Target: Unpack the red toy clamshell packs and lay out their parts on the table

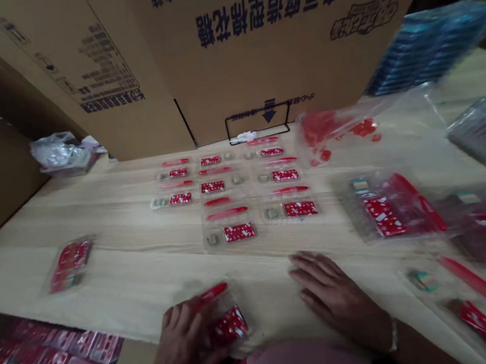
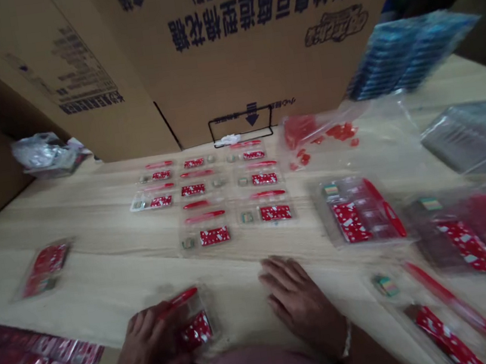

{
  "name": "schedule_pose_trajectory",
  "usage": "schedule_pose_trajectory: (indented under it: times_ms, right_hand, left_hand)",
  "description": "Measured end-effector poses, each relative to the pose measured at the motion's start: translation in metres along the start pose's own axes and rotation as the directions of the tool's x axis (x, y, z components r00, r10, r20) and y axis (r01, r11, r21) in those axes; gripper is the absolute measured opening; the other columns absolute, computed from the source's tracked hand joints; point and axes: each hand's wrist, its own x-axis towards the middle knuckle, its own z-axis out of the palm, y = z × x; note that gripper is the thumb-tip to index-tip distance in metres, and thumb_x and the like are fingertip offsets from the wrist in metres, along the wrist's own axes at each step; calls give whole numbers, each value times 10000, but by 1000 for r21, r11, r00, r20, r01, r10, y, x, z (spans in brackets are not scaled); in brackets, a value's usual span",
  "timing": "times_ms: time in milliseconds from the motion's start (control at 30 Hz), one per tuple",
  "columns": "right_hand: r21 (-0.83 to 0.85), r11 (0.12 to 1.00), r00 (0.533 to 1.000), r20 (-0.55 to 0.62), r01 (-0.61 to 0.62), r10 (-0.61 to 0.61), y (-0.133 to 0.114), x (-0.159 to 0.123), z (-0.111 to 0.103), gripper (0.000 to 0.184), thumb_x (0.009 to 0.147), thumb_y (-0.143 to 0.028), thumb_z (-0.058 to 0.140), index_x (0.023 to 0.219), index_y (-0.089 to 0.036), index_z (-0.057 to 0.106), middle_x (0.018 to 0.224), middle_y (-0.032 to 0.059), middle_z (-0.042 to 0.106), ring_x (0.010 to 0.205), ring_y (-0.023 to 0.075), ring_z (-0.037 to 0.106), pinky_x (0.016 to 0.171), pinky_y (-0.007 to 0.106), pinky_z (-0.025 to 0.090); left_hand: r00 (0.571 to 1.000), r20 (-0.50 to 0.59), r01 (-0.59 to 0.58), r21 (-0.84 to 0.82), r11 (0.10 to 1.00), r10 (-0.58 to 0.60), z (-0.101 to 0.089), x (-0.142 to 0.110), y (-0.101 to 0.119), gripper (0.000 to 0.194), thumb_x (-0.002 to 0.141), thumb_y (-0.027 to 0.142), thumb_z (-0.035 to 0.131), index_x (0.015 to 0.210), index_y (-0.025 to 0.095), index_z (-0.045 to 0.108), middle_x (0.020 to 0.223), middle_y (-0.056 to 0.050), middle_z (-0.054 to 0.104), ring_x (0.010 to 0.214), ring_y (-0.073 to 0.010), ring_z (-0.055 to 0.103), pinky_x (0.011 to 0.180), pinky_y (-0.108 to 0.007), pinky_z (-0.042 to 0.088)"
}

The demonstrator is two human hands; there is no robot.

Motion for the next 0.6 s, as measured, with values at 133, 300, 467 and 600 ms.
schedule_pose_trajectory:
  times_ms: [133,300,467,600]
  right_hand:
    - [34,999,1000,-12,3,-2,-3,0,4,311,911,-319,470,1166,-226,621,1338,85,545,1248,255,475,1011,482,424]
    - [-16,997,994,-77,71,-72,0,-4,6,315,900,-288,478,1185,-244,606,1312,70,570,1205,240,522,960,457,476]
    - [-134,989,970,-227,60,-89,-1,-27,-22,258,901,-287,461,1088,-277,639,1232,48,625,1091,223,599,878,414,519]
    - [-193,953,927,-339,-235,160,7,-74,-62,246,907,-253,446,1065,-255,634,1208,65,629,1109,229,584,905,419,494]
  left_hand:
    - [999,10,37,48,998,-37,-21,3,-55,507,834,524,546,1267,261,519,1220,-101,606,1062,-271,556,879,-427,436]
    - [996,-55,81,97,992,-76,-42,34,-117,430,907,458,425,1272,253,521,1318,-78,574,1194,-237,523,969,-413,433]
    - [994,-107,8,115,993,5,-53,94,-160,421,908,420,320,1131,236,627,1230,-79,647,1133,-219,589,964,-390,481]
    - [959,-219,-159,104,982,178,-54,121,-179,354,868,492,377,1040,324,636,1071,14,715,1003,-233,641,872,-451,534]
